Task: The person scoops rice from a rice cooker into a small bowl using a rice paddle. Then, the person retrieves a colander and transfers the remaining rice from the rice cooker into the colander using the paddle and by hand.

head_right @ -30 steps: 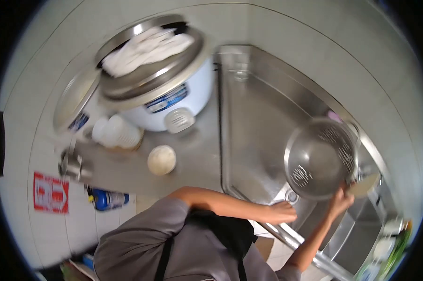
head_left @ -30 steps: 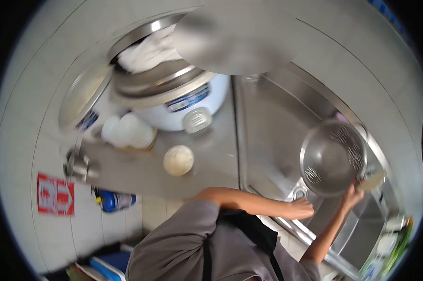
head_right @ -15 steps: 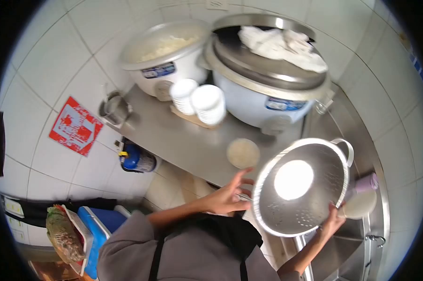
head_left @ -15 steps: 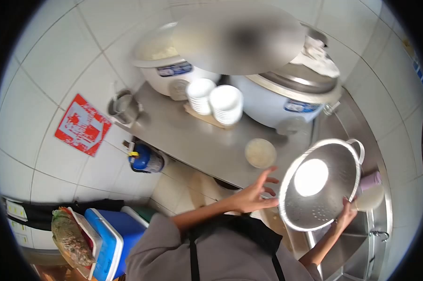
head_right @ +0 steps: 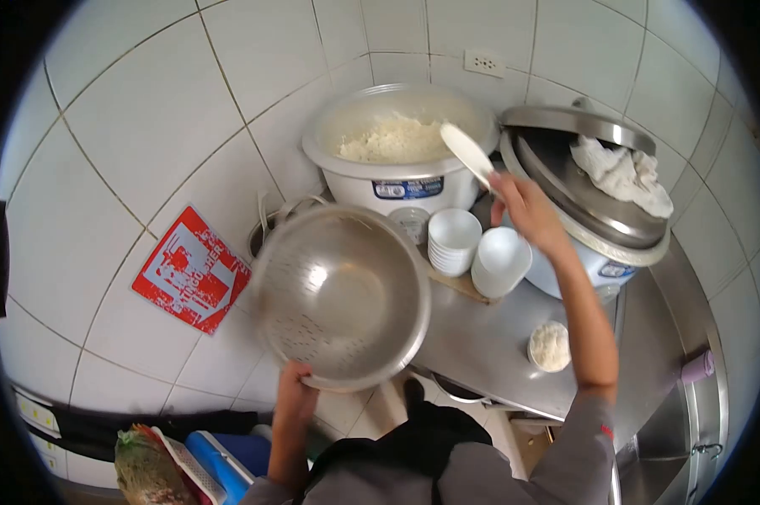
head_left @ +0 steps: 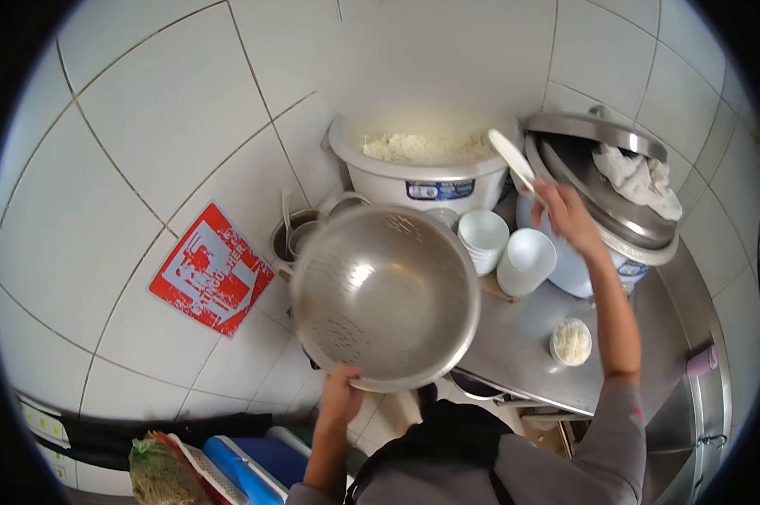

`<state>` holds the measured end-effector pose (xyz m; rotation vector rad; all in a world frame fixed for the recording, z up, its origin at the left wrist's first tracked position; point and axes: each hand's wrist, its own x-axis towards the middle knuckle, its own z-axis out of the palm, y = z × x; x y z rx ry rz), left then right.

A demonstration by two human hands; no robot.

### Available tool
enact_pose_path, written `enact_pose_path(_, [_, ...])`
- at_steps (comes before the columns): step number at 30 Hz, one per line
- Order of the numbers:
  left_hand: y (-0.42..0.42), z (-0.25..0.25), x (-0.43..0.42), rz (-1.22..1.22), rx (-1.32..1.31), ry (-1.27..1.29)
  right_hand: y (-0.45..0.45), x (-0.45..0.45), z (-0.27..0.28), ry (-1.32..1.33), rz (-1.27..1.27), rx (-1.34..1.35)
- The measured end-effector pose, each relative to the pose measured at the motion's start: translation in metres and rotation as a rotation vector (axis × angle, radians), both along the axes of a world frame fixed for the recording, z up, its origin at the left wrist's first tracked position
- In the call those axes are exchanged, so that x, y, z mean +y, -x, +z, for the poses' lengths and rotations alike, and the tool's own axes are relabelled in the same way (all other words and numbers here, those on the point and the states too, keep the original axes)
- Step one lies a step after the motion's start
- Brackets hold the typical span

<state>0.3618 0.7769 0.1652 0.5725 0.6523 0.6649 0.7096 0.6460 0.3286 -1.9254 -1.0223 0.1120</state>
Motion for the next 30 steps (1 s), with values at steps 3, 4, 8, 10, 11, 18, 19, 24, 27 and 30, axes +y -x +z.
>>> enact_pose_path(3, [-0.034,0.030,0.060,0.158,-0.086,-0.216,-0.061,0.077,0.031,0.322,-0.140,-0.497])
enact_pose_path(4, [-0.050,0.043,0.080,0.209,-0.017,-0.335,-0.084,0.105,0.021,0.228,-0.219,-0.739])
enact_pose_path(8, [-0.141,0.093,0.169,0.321,-0.100,-0.435,-0.170,0.195,-0.004,0.779,-0.332,-1.113])
enact_pose_path(10, [-0.190,0.118,0.202,0.314,-0.110,-0.475,-0.195,0.226,-0.014,1.006,-0.340,-1.213])
enact_pose_path(11, [-0.212,0.125,0.217,0.301,-0.116,-0.507,-0.206,0.242,-0.018,1.125,-0.342,-1.259])
enact_pose_path(18, [-0.326,0.097,0.305,0.312,0.085,-0.760,-0.311,0.298,-0.064,1.078,-0.377,-1.583])
enact_pose_path(19, [-0.335,0.096,0.311,0.314,0.070,-0.774,-0.318,0.305,-0.073,1.099,-0.328,-1.562])
enact_pose_path(24, [-0.345,0.109,0.317,0.322,0.067,-0.774,-0.339,0.315,-0.107,1.127,-0.166,-1.076])
enact_pose_path(27, [-0.344,0.104,0.321,0.307,-0.014,-0.690,-0.342,0.310,-0.105,1.159,-0.067,-1.088])
enact_pose_path(30, [-0.342,0.108,0.316,0.327,-0.027,-0.604,-0.331,0.301,-0.098,1.120,0.066,-0.918])
